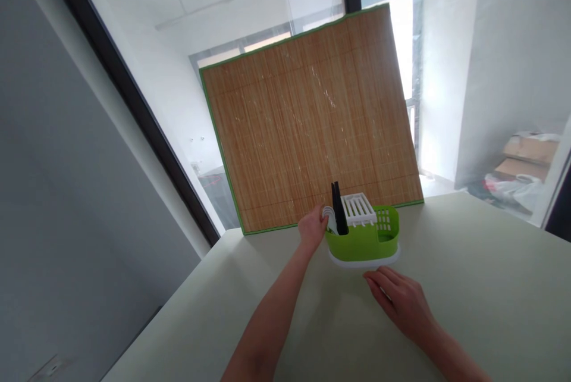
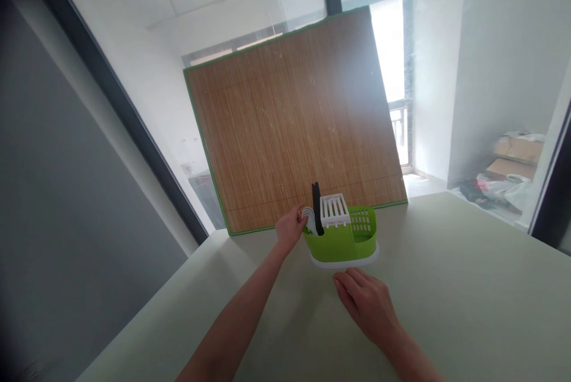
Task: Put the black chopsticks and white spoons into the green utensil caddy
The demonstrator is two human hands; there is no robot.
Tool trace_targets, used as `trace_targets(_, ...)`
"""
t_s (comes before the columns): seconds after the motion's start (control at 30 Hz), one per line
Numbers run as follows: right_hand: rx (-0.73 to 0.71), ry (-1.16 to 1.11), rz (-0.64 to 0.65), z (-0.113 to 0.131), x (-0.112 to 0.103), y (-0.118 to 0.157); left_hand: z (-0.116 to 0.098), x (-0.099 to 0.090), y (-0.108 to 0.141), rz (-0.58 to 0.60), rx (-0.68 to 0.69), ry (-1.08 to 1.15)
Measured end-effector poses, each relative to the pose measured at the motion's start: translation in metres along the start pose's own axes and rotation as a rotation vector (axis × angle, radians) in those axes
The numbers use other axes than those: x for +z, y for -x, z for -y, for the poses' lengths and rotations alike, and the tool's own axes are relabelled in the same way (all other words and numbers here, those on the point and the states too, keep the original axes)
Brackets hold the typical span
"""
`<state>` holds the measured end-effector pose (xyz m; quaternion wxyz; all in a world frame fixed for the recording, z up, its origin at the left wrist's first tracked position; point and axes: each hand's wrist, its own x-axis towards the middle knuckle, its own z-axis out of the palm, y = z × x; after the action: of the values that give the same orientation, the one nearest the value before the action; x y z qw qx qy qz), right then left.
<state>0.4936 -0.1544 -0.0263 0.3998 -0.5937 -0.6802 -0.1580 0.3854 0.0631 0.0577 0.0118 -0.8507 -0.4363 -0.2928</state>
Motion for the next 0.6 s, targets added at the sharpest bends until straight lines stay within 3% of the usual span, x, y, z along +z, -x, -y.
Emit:
trace_targets(0.13, 0.003, 0.019, 0.041, -0.001, 0.002, 0.001, -0.003, -0.010, 0.013, -0.146, -0.030, 0.124)
trace_targets(0.2, 0.015, 0.019, 0.061, -0.002, 0.004, 0.002, -0.003, -0.011, 0.033, -0.218, -0.018, 0.210)
trace_targets(0.27, 0.029, 0.015, 0.087, -0.002, 0.008, 0.003, -0.002, -0.005, 0.061, -0.214, 0.050, 0.272)
trace_targets(0.43, 0.060, 0.001, 0.154, 0.003, 0.018, 0.005, 0.005, 0.027, 0.132, 0.046, 0.286, 0.298)
trace_targets(0.53, 0.094, -0.017, 0.182, 0.005, 0.020, 0.006, 0.006, 0.041, 0.153, 0.198, 0.336, 0.296)
trace_targets(0.6, 0.120, -0.021, 0.193, 0.004, 0.020, 0.007, 0.006, 0.046, 0.157, 0.233, 0.354, 0.293)
